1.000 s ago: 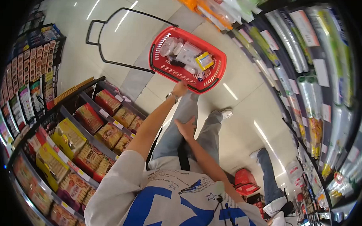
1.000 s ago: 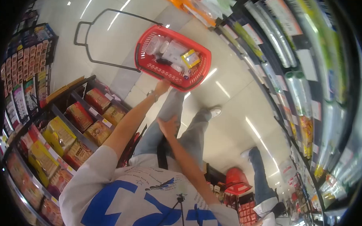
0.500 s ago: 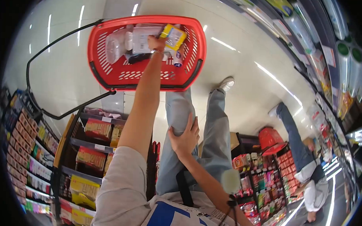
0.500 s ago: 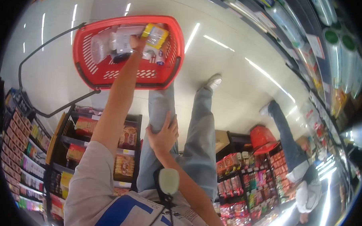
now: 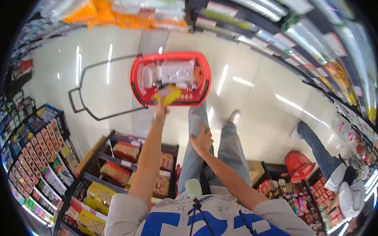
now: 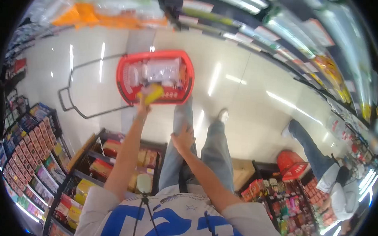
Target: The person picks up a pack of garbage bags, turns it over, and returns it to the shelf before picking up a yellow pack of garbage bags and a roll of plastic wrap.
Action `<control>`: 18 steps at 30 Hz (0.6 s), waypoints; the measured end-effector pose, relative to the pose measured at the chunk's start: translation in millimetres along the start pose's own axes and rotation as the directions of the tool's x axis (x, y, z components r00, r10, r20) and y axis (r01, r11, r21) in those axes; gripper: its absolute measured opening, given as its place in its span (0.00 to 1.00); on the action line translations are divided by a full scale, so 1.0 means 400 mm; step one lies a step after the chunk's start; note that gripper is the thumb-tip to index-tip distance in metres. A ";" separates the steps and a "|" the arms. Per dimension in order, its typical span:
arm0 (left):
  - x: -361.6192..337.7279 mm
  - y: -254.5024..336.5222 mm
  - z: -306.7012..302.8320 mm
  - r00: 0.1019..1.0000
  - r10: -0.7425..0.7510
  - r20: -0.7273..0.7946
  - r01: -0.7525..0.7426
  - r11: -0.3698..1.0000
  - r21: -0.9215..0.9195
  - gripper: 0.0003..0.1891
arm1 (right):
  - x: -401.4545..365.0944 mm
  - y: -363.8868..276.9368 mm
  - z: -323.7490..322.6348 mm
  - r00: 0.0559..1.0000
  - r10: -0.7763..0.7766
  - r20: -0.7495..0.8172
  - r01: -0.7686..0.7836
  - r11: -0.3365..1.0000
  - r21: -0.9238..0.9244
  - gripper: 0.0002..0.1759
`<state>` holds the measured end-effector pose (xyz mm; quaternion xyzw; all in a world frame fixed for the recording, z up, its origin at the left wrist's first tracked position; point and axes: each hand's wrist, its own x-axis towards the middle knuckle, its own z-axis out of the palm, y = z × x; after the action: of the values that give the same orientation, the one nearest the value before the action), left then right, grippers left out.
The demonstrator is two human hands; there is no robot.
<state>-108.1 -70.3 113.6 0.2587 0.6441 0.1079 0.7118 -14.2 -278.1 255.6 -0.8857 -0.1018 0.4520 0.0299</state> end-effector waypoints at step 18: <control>-0.773 -0.091 0.298 0.906 0.411 -0.101 0.006 0.226 0.974 0.29 | -0.085 1.125 -0.652 0.971 -0.038 -0.237 0.239 0.268 0.933 0.25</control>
<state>-44.1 -278.7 365.7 0.6971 0.6455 -0.1702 0.2616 245.7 -714.9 371.1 -0.7125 0.1149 0.3420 0.6018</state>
